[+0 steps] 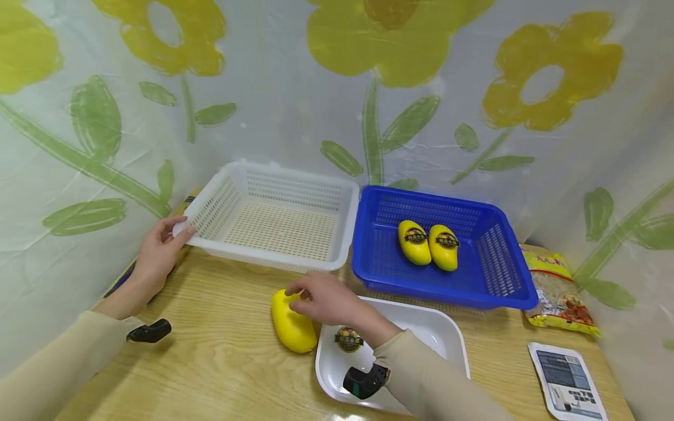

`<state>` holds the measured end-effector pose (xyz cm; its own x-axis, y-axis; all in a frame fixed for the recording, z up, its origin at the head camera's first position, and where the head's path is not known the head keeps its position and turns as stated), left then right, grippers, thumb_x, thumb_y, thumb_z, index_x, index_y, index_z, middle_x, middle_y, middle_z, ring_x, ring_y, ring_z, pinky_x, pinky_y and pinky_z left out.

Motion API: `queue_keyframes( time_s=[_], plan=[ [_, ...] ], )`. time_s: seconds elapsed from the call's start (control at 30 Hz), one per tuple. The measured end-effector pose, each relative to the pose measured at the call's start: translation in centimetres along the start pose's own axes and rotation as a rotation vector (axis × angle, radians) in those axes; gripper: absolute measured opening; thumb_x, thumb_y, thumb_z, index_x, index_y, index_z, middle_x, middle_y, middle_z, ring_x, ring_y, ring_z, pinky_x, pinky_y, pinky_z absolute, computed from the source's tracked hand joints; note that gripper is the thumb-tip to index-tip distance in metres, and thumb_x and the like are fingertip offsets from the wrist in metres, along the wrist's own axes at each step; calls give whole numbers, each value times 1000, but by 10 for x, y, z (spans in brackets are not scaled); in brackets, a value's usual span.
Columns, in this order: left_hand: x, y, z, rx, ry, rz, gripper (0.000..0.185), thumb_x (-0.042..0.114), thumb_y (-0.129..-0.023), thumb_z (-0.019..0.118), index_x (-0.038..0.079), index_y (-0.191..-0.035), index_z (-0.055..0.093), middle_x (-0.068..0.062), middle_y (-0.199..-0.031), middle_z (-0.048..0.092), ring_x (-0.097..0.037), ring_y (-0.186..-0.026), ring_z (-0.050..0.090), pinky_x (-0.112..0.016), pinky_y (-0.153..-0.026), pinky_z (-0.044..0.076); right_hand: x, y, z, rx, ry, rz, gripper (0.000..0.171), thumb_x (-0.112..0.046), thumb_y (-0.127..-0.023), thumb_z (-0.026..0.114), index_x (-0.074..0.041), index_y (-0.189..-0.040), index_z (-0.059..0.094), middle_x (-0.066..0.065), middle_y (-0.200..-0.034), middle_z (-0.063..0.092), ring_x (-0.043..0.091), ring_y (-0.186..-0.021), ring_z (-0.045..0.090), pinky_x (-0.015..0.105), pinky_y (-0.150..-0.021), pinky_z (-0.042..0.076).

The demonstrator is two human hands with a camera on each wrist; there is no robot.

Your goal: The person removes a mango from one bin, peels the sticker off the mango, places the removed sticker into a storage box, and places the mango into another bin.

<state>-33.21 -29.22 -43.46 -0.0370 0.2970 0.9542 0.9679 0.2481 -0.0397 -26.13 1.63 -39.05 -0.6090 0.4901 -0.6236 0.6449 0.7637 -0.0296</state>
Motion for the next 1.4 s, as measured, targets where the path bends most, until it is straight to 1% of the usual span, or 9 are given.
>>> queue_keyframes(
  time_s=[0.17, 0.33, 0.57, 0.77, 0.97, 1.07, 1.23, 1.33, 1.4],
  plan=[
    [-1, -1, 0, -2, 15, -1, 61, 45, -96, 58, 10, -143, 40, -4, -130, 46, -6, -107, 51, -10, -77, 45, -1, -18, 14, -89, 101, -15, 25, -16, -91, 66, -7, -114, 70, 9, -108, 65, 25, -97, 62, 26, -80, 48],
    [0, -1, 0, 12, 17, 2, 61, 43, -96, 58, 8, -142, 41, -1, -127, 47, -4, -106, 51, -9, -78, 45, 6, -29, 27, -227, 109, 22, 29, -18, -90, 69, -13, -119, 69, 6, -116, 63, 24, -105, 58, 29, -85, 45],
    [0, 1, -1, 10, 10, 8, 59, 41, -97, 58, 8, -142, 41, 2, -123, 47, -1, -101, 52, -9, -75, 45, 6, -33, 47, -405, 162, 20, 47, -23, -87, 72, -19, -134, 61, 8, -133, 54, 21, -120, 49, 29, -100, 39],
    [1, 0, -2, 24, 20, 20, 55, 39, -97, 59, 9, -139, 43, 6, -120, 48, 1, -99, 52, -8, -74, 46, -2, -29, 59, -489, 181, -2, 52, -23, -90, 69, -19, -140, 55, 11, -141, 47, 21, -128, 43, 28, -105, 35],
    [0, -2, -1, 41, -8, 27, 53, 39, -97, 59, 9, -138, 44, 1, -122, 49, 2, -97, 53, -11, -74, 47, -12, -26, 62, -486, 225, -101, 44, -22, -92, 69, -17, -134, 58, 11, -139, 49, 21, -130, 42, 27, -108, 33],
    [-1, -1, -1, 45, -26, 24, 54, 39, -97, 59, 8, -139, 44, 0, -122, 50, 1, -97, 53, -13, -76, 48, -16, -23, 59, -462, 197, -121, 37, -23, -93, 68, -20, -129, 59, 10, -140, 48, 20, -131, 42, 28, -109, 32],
    [-2, -1, -1, 44, -41, 6, 57, 41, -97, 58, 8, -141, 43, -4, -126, 49, -2, -99, 53, -14, -77, 48, -25, -13, 48, -398, 95, -166, 31, -26, -96, 64, -22, -127, 60, 10, -145, 44, 21, -136, 38, 31, -111, 31],
    [-3, -1, 0, 39, -51, -3, 59, 43, -97, 57, 9, -143, 41, -9, -133, 47, -5, -102, 52, -13, -78, 47, -31, -7, 35, -333, 15, -205, 31, -27, -97, 63, -22, -127, 61, 9, -148, 42, 20, -138, 37, 30, -108, 35],
    [-3, -1, 0, 33, -49, -4, 60, 43, -97, 57, 8, -144, 40, -12, -137, 45, -6, -104, 52, -12, -78, 47, -33, -3, 23, -267, -52, -206, 31, -27, -98, 62, -23, -129, 61, 9, -149, 40, 19, -133, 41, 29, -101, 41]
  ],
)
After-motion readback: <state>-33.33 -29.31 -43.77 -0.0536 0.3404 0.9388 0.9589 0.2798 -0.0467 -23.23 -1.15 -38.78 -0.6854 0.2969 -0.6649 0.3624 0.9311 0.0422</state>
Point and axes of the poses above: each hand's wrist, its own y-axis away from the middle knuckle, its own z-axis out of the palm, x = y × z, the point moved 10 cm from there along -y, towards the middle knuckle
